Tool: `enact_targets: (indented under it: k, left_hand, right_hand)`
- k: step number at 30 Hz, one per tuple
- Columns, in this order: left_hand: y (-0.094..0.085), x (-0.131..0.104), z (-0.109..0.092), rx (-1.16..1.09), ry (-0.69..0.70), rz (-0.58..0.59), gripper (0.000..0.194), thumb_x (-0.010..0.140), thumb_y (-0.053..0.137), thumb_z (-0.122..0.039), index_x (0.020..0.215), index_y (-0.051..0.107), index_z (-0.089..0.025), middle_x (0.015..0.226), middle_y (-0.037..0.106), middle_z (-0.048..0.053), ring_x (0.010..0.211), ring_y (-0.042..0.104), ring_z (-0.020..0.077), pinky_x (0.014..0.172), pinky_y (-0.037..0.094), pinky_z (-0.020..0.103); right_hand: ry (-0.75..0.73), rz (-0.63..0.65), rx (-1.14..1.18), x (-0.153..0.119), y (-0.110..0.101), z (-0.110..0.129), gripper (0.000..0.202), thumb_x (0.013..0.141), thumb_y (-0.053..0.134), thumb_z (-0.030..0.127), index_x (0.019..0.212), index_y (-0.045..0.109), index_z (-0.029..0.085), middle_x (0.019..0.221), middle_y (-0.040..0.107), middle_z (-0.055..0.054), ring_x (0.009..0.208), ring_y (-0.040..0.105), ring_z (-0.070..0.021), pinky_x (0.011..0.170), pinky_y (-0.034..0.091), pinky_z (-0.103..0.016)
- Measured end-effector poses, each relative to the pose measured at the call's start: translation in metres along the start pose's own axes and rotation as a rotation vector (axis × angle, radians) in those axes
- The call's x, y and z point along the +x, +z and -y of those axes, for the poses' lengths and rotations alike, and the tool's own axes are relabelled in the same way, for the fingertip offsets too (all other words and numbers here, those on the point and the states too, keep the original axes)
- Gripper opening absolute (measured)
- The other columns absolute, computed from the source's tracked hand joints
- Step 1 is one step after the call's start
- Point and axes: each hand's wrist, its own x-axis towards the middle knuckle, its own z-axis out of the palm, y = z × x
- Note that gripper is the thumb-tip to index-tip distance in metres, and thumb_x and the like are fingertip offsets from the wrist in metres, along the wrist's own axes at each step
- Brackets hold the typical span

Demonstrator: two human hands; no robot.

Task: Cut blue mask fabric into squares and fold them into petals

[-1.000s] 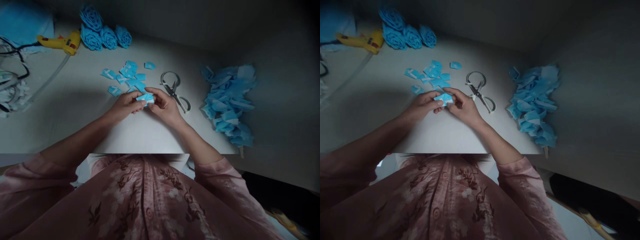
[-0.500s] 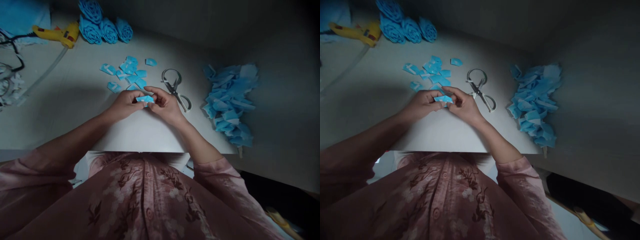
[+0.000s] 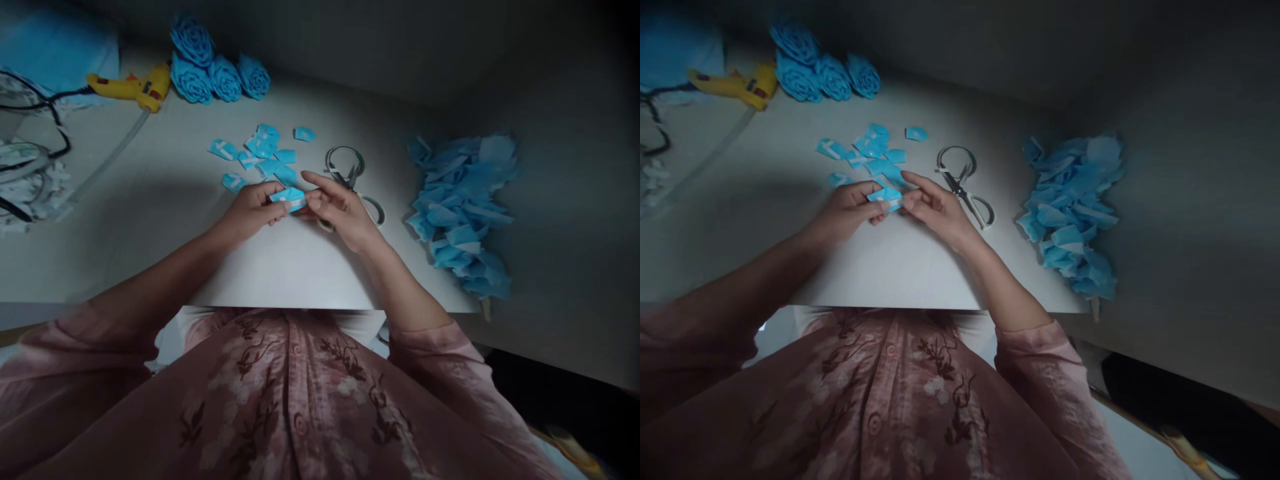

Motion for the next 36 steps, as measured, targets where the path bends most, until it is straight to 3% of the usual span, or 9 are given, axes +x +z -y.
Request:
enact_targets:
  k: [3,8,13,18,23,27,32,36]
  left_hand:
    - [0.002,-0.002,0.000,-0.049,-0.002,0.049,0.020,0.079,0.076,-0.034,0.082,0.063,-0.019,0.067,0.059,-0.002,0.059,0.052,0.0103,0.057,0.043,0.024]
    - [-0.002,-0.001,0.002,-0.183,0.024,0.075,0.031,0.088,0.066,-0.049,0.090,0.066,-0.018,0.076,0.063,0.002,0.068,0.059,0.0140,0.062,0.047,0.027]
    - [-0.007,0.001,0.001,-0.010,0.070,0.026,0.019,0.078,0.074,-0.034,0.085,0.064,-0.019,0.074,0.061,-0.002,0.066,0.053,0.0114,0.063,0.042,0.025]
    - [-0.005,0.002,0.003,-0.031,0.073,-0.015,0.017,0.076,0.075,-0.031,0.079,0.062,-0.020,0.069,0.058,-0.003,0.064,0.049,0.0109,0.062,0.040,0.026]
    - [0.002,-0.001,0.002,-0.085,0.045,-0.041,0.024,0.076,0.074,-0.039,0.079,0.059,-0.021,0.068,0.055,-0.003,0.063,0.049,0.0116,0.063,0.043,0.027]
    - [0.004,-0.003,0.001,-0.022,0.035,-0.019,0.024,0.075,0.071,-0.041,0.078,0.057,-0.021,0.067,0.052,-0.003,0.062,0.047,0.0117,0.062,0.040,0.027]
    - [0.003,-0.003,0.001,0.160,0.062,-0.066,0.016,0.075,0.068,-0.032,0.072,0.057,-0.021,0.066,0.052,-0.003,0.064,0.043,0.0115,0.059,0.031,0.026]
    - [0.001,-0.003,-0.001,0.125,0.026,-0.057,0.015,0.077,0.068,-0.027,0.069,0.057,-0.021,0.061,0.049,-0.005,0.058,0.042,0.0100,0.057,0.032,0.026]
  right_hand:
    - [-0.060,-0.014,-0.018,0.003,0.004,-0.002,0.067,0.084,0.083,0.061,0.138,0.065,0.026,0.087,0.065,0.002,0.080,0.062,-0.0136,0.083,0.058,-0.030]
    - [-0.088,-0.058,-0.058,0.004,-0.002,-0.004,0.070,0.084,0.080,0.067,0.138,0.062,0.026,0.086,0.059,0.002,0.078,0.058,-0.0145,0.076,0.055,-0.030]
    - [-0.078,-0.032,-0.105,0.003,0.001,0.000,0.072,0.082,0.083,0.066,0.137,0.063,0.025,0.083,0.055,0.002,0.075,0.056,-0.0146,0.076,0.055,-0.031]
    - [-0.080,-0.035,-0.098,0.001,0.004,0.004,0.067,0.089,0.075,0.066,0.141,0.061,0.026,0.096,0.063,-0.002,0.089,0.062,-0.0180,0.088,0.056,-0.036]
    - [-0.096,0.012,-0.124,0.003,0.007,-0.006,0.080,0.085,0.078,0.066,0.150,0.054,0.026,0.111,0.068,-0.006,0.103,0.067,-0.0215,0.097,0.057,-0.039]
    - [-0.106,-0.004,-0.113,0.005,0.013,-0.015,0.076,0.085,0.078,0.065,0.147,0.057,0.025,0.121,0.071,-0.008,0.105,0.068,-0.0208,0.099,0.059,-0.039]
    - [-0.059,-0.049,-0.137,0.004,0.012,-0.016,0.066,0.085,0.080,0.053,0.141,0.062,0.022,0.102,0.070,-0.004,0.089,0.066,-0.0182,0.087,0.059,-0.035]
    - [-0.034,-0.030,-0.071,0.003,0.008,-0.011,0.063,0.085,0.081,0.044,0.141,0.063,0.023,0.085,0.063,0.002,0.080,0.062,-0.0158,0.084,0.057,-0.033]
